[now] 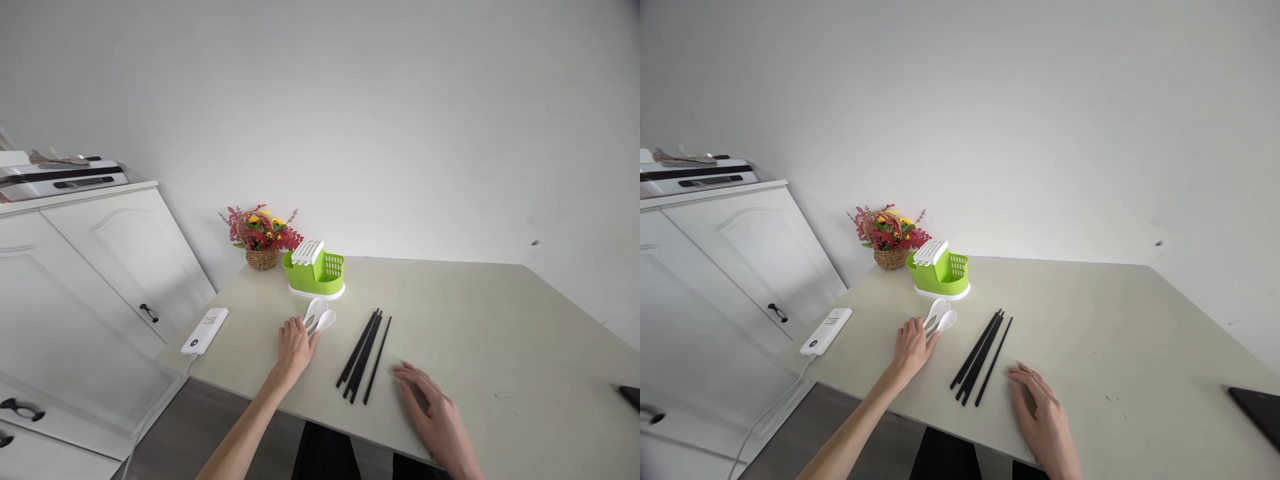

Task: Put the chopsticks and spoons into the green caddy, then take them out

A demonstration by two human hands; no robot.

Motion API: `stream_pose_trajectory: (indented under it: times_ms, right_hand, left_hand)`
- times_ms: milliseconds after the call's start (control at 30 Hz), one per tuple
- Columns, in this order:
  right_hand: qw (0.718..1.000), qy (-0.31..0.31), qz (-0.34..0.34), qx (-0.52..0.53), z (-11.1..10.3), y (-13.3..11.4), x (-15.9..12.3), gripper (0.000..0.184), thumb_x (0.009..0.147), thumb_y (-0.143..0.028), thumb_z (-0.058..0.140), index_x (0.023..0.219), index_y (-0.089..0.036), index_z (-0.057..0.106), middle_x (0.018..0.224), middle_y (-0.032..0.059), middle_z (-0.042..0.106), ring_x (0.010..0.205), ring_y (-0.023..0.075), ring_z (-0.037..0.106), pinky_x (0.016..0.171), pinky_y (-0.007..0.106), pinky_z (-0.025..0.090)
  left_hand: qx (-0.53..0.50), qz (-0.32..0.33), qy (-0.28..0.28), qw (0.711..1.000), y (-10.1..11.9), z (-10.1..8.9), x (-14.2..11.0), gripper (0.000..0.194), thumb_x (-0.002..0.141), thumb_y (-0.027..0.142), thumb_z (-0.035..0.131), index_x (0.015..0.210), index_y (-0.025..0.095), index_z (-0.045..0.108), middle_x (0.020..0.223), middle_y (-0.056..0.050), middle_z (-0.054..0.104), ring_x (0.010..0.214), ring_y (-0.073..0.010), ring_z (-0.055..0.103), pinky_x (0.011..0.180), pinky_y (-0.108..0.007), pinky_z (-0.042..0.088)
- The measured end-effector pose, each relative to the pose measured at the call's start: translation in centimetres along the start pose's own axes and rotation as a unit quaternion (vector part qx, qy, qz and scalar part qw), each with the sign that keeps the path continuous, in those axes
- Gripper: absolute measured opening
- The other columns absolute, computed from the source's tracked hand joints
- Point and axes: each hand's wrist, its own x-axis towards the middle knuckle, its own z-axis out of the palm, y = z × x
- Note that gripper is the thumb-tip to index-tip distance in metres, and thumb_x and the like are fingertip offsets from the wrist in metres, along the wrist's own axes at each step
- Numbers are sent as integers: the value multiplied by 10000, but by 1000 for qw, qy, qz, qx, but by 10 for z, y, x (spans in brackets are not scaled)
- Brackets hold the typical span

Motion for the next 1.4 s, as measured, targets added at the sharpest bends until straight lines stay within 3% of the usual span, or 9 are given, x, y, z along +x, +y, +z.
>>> stream_pose_trajectory:
  times_ms: [333, 567, 700, 800, 933, 1033, 1133, 1267, 1400]
  right_hand:
    - [1000, -2, 4, 7, 1, 0, 0, 415, 1008, -567, 497, 1161, -311, 785, 1415, 39, 703, 1427, 317, 565, 1032, 442, 604]
    - [1000, -13, 18, 9, 0, 2, -1, 434, 1007, -584, 492, 1201, -315, 772, 1460, 38, 672, 1435, 322, 554, 1027, 456, 604]
    - [1000, -12, 20, 15, 2, 3, 0, 441, 1003, -583, 494, 1207, -309, 773, 1460, 46, 671, 1431, 329, 557, 1001, 452, 616]
    - [1000, -2, 16, 14, 2, 1, 0, 431, 998, -573, 501, 1189, -303, 778, 1445, 54, 681, 1401, 334, 586, 1009, 452, 609]
    - [1000, 3, 26, 16, 0, -1, 0, 420, 1000, -567, 504, 1258, -328, 733, 1436, 41, 687, 1320, 319, 650, 919, 407, 629]
    - [998, 27, 47, 29, 0, 5, 2, 475, 994, -576, 512, 1371, -320, 650, 1415, 54, 697, 1236, 305, 697, 867, 386, 631]
    - [994, 80, 53, 55, 3, 15, 4, 587, 974, -585, 548, 1476, -280, 554, 1476, 92, 649, 1327, 317, 639, 970, 410, 595]
    - [984, 123, 80, 101, 7, 16, 4, 727, 995, -605, 516, 1630, -285, 364, 1606, 121, 519, 1390, 335, 588, 1024, 448, 556]
    - [984, 100, 104, 105, 6, 8, 3, 785, 1002, -623, 493, 1682, -311, 256, 1682, 109, 416, 1452, 357, 525, 1057, 482, 534]
  left_hand:
    - [-15, -4, -44, 999, 15, -1, -1, 248, 1093, 296, 418, 1063, 131, 601, 994, -140, 700, 950, -280, 693, 821, -373, 509]
    - [-41, 2, -43, 998, 12, -2, -3, 327, 1115, 296, 346, 1016, 130, 609, 961, -148, 720, 922, -279, 719, 772, -353, 513]
    - [-99, -19, -70, 992, 17, -13, -7, 346, 1131, 310, 295, 1010, 161, 584, 919, -114, 739, 870, -242, 739, 726, -309, 488]
    - [-170, -13, -106, 980, 38, -31, -13, 362, 1140, 344, 260, 1015, 190, 563, 899, -86, 745, 832, -225, 746, 673, -286, 465]
    - [-234, 49, -156, 958, 90, -55, -21, 388, 1140, 380, 241, 1019, 197, 562, 885, -79, 744, 793, -220, 745, 633, -279, 452]
    - [-233, 111, -157, 953, 130, -64, -27, 368, 1131, 381, 271, 1060, 182, 572, 909, -87, 746, 808, -241, 751, 635, -295, 463]
    - [-225, 158, -138, 951, 160, -64, -31, 399, 1130, 376, 259, 1065, 162, 589, 898, -99, 742, 768, -243, 749, 600, -299, 459]
    - [-197, 183, -138, 953, 183, -61, -32, 411, 1130, 338, 255, 1073, 131, 605, 876, -117, 728, 749, -247, 744, 576, -305, 460]
    - [-149, 203, -157, 955, 191, -62, -29, 397, 1122, 280, 255, 1140, 106, 612, 927, -148, 717, 818, -274, 744, 625, -339, 508]
